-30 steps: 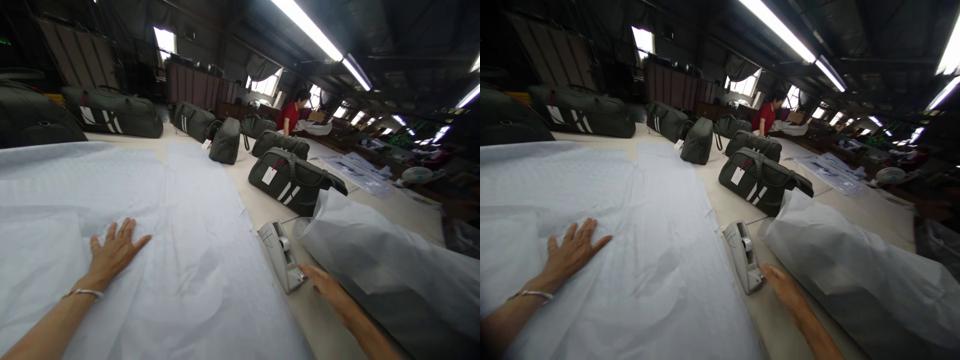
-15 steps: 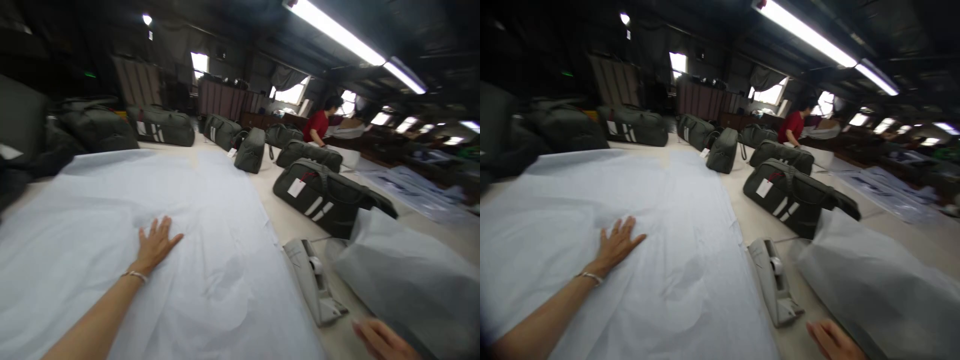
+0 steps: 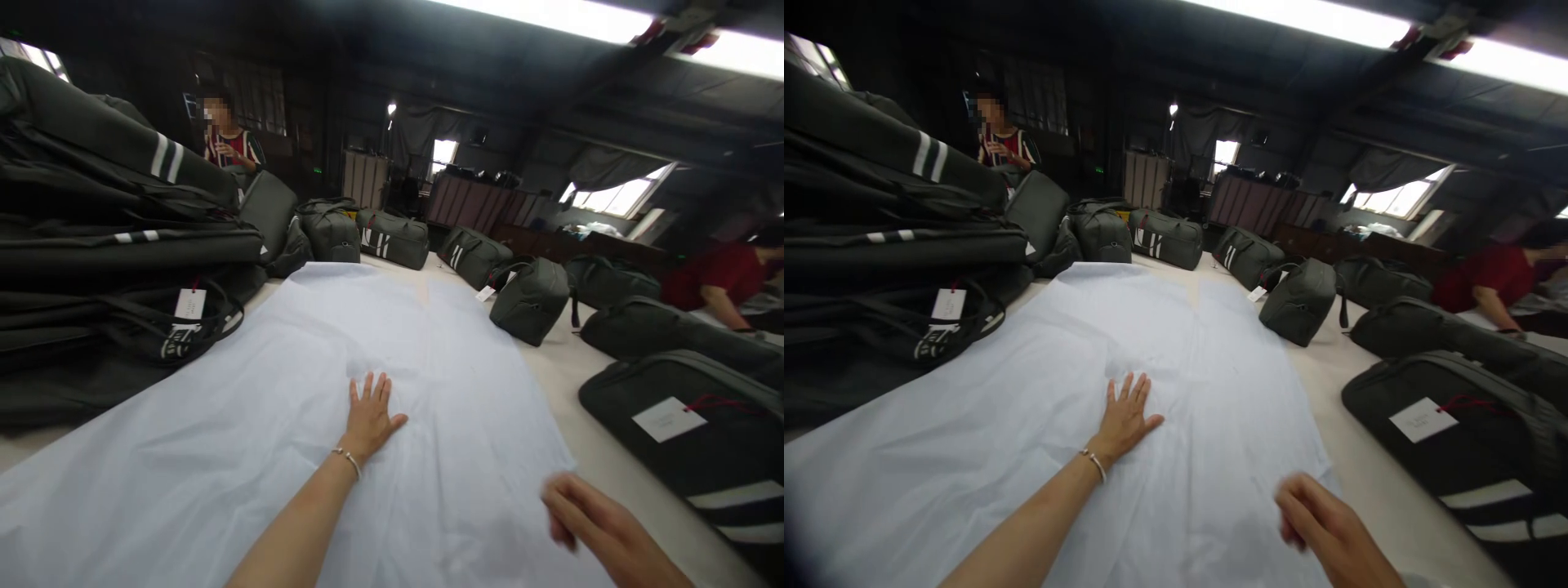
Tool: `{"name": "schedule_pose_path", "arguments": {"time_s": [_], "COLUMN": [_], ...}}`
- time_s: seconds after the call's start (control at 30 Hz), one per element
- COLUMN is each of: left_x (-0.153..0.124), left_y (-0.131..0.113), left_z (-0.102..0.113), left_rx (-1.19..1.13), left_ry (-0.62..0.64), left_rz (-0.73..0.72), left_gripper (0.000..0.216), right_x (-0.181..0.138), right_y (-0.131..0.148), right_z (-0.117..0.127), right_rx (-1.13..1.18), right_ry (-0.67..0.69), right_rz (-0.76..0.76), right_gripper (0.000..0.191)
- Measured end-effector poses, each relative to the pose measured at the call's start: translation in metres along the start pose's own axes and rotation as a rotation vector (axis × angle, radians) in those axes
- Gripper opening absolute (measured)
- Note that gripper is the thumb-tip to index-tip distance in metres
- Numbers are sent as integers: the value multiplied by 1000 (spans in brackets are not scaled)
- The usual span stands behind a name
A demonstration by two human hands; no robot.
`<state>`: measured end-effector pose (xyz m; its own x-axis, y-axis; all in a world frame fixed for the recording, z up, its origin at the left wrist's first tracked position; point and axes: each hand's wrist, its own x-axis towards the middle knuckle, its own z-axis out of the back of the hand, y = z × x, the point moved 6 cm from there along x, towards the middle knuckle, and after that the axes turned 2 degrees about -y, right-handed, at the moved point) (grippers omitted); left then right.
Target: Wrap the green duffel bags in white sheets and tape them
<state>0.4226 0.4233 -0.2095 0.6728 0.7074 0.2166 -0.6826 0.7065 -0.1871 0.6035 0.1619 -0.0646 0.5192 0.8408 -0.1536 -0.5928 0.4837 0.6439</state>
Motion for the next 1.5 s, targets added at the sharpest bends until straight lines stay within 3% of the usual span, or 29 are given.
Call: {"name": "schedule_pose_path", "arguments": {"time_s": [0.1, 0.17, 0.3, 0.43, 0.63, 0.77, 0.87, 1.0, 1.13, 1.37, 1.5], "left_x": [0, 0, 0, 0, 0, -1, -1, -1, -2, -2, -1], "left_y": [1, 2, 1, 0, -1, -1, -1, -1, -1, -2, -1], "left_z": [-3, -6, -11, -4, 7, 8, 9, 9, 9, 0, -5], "left_rx": [-20, -45, -97, -149, -190, -175, -165, -172, -169, -147, -166], "left_ry": [-22, -42, -48, -20, 35, 39, 36, 15, -7, -80, -79], "left_rz": [1, 6, 19, 35, 46, 51, 51, 43, 44, 28, 26], "left_gripper": [77, 79, 80, 82, 80, 80, 80, 80, 79, 79, 72], "right_x": [94, 154, 235, 262, 264, 256, 243, 216, 195, 166, 157], "right_y": [74, 98, 86, 58, 44, 39, 52, 80, 88, 67, 47], "right_z": [-64, -103, -152, -161, -144, -125, -117, -132, -146, -155, -171], "right_rx": [151, 87, -73, -245, -302, -93, 84, 225, 312, 616, 565], "right_ry": [241, 291, 334, 365, 290, 257, 270, 475, 611, 481, 349], "right_rz": [108, 80, -40, -134, -160, -129, -35, 31, -95, -205, -321], "right_gripper": [27, 19, 18, 30, 47, 36, 27, 36, 65, 80, 84]}}
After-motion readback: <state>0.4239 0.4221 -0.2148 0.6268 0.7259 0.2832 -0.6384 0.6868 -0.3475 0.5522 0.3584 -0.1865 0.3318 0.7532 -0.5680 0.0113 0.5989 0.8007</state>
